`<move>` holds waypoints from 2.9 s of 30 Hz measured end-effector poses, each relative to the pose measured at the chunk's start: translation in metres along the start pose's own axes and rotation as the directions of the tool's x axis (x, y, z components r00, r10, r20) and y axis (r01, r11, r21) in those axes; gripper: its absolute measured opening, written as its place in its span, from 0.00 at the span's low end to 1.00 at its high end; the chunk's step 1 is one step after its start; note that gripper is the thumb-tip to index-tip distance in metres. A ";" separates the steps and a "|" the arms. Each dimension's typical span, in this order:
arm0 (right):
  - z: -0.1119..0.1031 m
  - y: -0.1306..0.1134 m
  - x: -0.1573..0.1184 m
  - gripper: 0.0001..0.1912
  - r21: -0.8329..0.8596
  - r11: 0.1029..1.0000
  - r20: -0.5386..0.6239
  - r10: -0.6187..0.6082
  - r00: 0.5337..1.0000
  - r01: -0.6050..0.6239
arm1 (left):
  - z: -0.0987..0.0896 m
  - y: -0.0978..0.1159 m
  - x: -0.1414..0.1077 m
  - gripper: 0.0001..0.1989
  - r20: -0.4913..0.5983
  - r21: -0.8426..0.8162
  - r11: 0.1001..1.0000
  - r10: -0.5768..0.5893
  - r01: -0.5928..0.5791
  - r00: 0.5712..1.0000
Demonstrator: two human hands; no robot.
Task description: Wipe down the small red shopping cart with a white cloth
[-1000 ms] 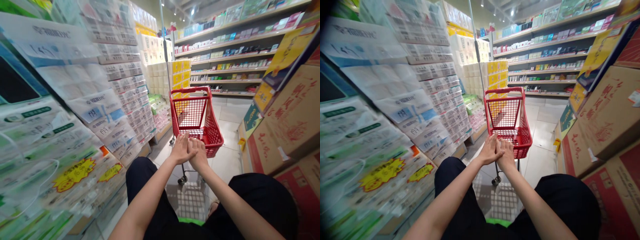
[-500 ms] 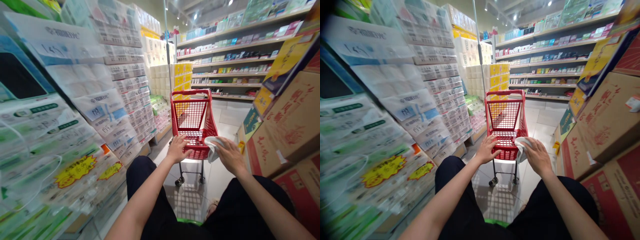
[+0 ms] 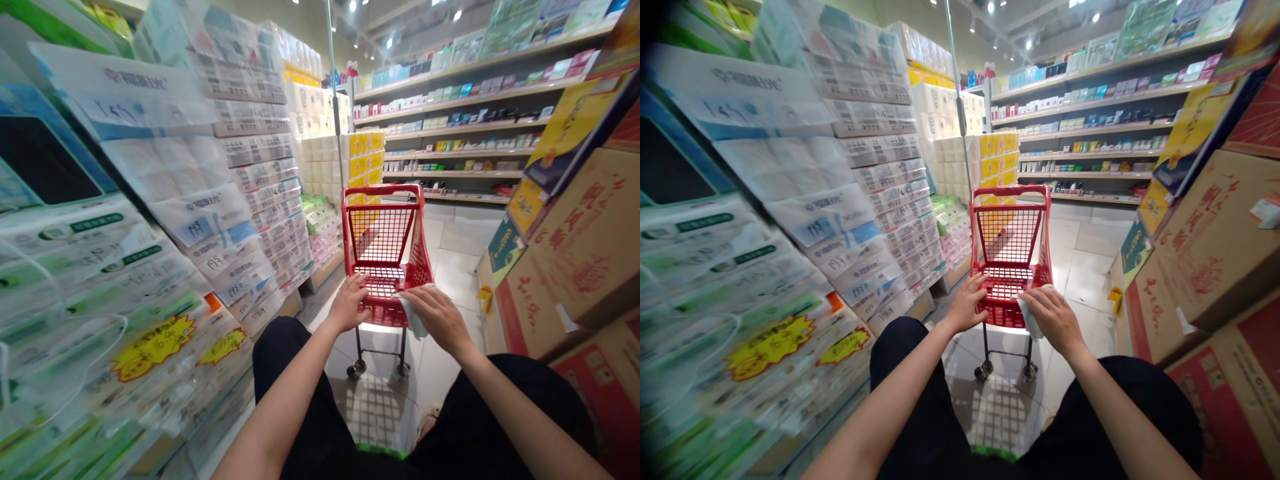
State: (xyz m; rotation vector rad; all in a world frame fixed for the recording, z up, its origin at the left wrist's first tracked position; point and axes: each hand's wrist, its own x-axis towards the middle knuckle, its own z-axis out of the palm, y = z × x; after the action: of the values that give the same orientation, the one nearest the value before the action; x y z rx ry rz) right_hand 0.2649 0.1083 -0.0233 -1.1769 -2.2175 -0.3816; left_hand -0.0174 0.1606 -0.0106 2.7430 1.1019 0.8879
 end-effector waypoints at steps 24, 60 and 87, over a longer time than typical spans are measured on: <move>0.002 -0.063 0.016 0.29 -0.013 0.996 -0.038 0.088 0.995 -0.088 | 0.021 0.046 0.004 0.37 -0.005 0.175 0.972 -0.160 0.158 0.987; 0.003 -0.030 0.055 0.21 0.169 0.981 0.042 -0.101 0.994 0.093 | 0.016 0.059 0.000 0.52 0.003 0.125 0.982 -0.142 0.141 0.990; 0.014 -0.065 0.075 0.11 0.150 0.987 0.058 -0.067 0.996 0.057 | -0.003 0.013 -0.004 0.19 0.020 0.097 0.991 -0.093 0.091 0.995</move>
State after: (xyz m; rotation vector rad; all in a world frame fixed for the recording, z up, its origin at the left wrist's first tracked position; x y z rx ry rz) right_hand 0.1739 0.1269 0.0140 -1.0565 -2.2978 -0.2033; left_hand -0.0129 0.1478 -0.0069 2.7435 1.2874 0.8082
